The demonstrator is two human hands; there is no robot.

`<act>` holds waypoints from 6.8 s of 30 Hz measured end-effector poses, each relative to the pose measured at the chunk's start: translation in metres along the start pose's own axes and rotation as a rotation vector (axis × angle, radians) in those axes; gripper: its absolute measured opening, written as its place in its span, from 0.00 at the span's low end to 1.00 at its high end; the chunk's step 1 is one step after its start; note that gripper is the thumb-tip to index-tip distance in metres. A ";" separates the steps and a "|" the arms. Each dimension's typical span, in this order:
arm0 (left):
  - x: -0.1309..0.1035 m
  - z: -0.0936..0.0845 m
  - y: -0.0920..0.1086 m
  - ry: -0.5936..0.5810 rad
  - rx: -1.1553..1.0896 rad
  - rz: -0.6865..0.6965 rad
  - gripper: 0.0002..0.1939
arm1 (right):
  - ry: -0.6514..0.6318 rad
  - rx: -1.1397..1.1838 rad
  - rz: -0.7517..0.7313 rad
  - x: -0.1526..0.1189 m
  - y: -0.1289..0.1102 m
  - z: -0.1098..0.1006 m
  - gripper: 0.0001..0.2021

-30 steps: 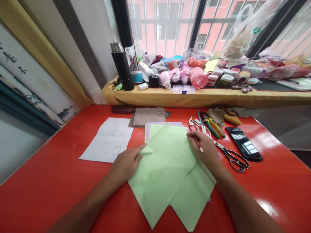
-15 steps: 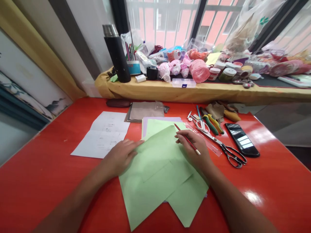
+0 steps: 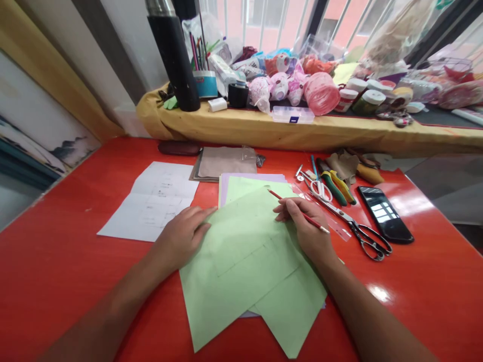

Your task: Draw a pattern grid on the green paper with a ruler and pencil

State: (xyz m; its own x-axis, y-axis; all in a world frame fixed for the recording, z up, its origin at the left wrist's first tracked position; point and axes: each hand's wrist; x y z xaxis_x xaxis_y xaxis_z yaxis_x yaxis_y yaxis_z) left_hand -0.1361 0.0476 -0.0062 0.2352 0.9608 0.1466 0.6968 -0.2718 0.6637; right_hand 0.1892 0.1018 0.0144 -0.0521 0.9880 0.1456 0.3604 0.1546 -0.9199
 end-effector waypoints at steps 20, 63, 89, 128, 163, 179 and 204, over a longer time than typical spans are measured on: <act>0.000 0.009 0.000 0.106 -0.053 0.068 0.19 | -0.072 0.004 0.078 -0.004 -0.007 0.002 0.21; 0.003 0.001 0.009 0.069 -0.073 -0.057 0.16 | -0.275 -0.260 -0.051 -0.005 -0.012 0.004 0.16; 0.004 0.000 0.010 0.067 -0.086 -0.039 0.15 | -0.274 -0.344 -0.097 -0.004 -0.016 0.006 0.15; 0.006 -0.002 0.013 0.064 -0.097 -0.029 0.14 | -0.197 -0.222 -0.091 -0.005 -0.015 0.004 0.14; 0.005 0.006 0.006 0.116 -0.107 0.049 0.14 | -0.272 -0.121 -0.071 -0.003 -0.011 -0.004 0.15; 0.005 0.005 0.008 0.123 -0.118 0.019 0.14 | -0.310 -0.214 -0.111 -0.001 -0.010 -0.002 0.13; 0.006 0.002 0.011 0.101 -0.139 -0.030 0.14 | -0.307 -0.308 -0.140 0.000 -0.013 0.001 0.13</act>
State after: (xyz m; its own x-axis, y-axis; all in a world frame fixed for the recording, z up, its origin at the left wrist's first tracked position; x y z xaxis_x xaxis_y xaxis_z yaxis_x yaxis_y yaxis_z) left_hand -0.1256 0.0503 0.0009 0.1418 0.9708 0.1937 0.6001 -0.2399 0.7631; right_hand 0.1835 0.1001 0.0255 -0.3768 0.9205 0.1038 0.5879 0.3243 -0.7411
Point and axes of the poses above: each hand's wrist, its own x-axis towards the middle knuckle, its own z-axis out of the palm, y = z × x, and after that the axes turned 14 degrees about -x, right-handed
